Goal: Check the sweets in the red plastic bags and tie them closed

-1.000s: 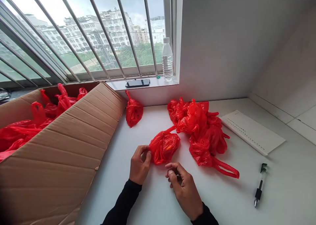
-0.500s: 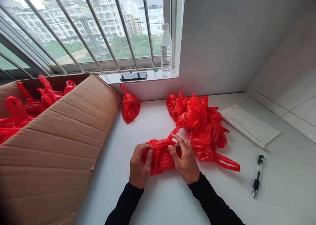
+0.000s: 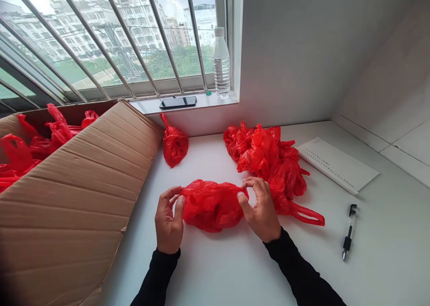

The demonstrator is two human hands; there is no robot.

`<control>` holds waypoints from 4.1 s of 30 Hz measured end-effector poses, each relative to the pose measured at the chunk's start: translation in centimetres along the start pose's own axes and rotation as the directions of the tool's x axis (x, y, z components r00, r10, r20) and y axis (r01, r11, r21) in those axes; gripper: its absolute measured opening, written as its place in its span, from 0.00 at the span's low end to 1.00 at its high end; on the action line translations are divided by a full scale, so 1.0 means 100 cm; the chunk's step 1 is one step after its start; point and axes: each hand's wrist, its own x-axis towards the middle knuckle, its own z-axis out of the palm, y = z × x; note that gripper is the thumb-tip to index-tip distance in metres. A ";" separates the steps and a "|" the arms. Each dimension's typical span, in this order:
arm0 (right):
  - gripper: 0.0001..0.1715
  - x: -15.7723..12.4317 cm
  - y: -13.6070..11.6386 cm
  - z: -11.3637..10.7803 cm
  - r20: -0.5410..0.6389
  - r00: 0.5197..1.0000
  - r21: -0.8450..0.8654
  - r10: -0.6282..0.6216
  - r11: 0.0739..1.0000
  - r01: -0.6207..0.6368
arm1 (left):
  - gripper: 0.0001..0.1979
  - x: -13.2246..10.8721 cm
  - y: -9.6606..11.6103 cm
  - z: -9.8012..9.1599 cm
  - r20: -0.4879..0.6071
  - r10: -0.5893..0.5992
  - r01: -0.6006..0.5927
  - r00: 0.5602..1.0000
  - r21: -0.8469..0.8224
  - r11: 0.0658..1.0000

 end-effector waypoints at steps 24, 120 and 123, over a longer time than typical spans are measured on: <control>0.15 0.086 -0.070 -0.077 0.420 0.907 -0.249 -0.004 0.961 0.119 | 0.12 0.097 0.089 -0.031 0.177 -0.066 0.076 0.982 -0.048 0.996; 0.18 0.056 -0.072 -0.040 0.624 0.731 -0.705 0.276 0.602 0.375 | 0.16 0.076 0.132 -0.043 0.622 -0.277 0.437 0.732 -0.118 0.891; 0.17 0.054 -0.074 -0.039 0.654 0.706 -0.686 0.273 0.608 0.401 | 0.17 0.075 0.133 -0.043 0.637 -0.267 0.430 0.723 -0.113 0.896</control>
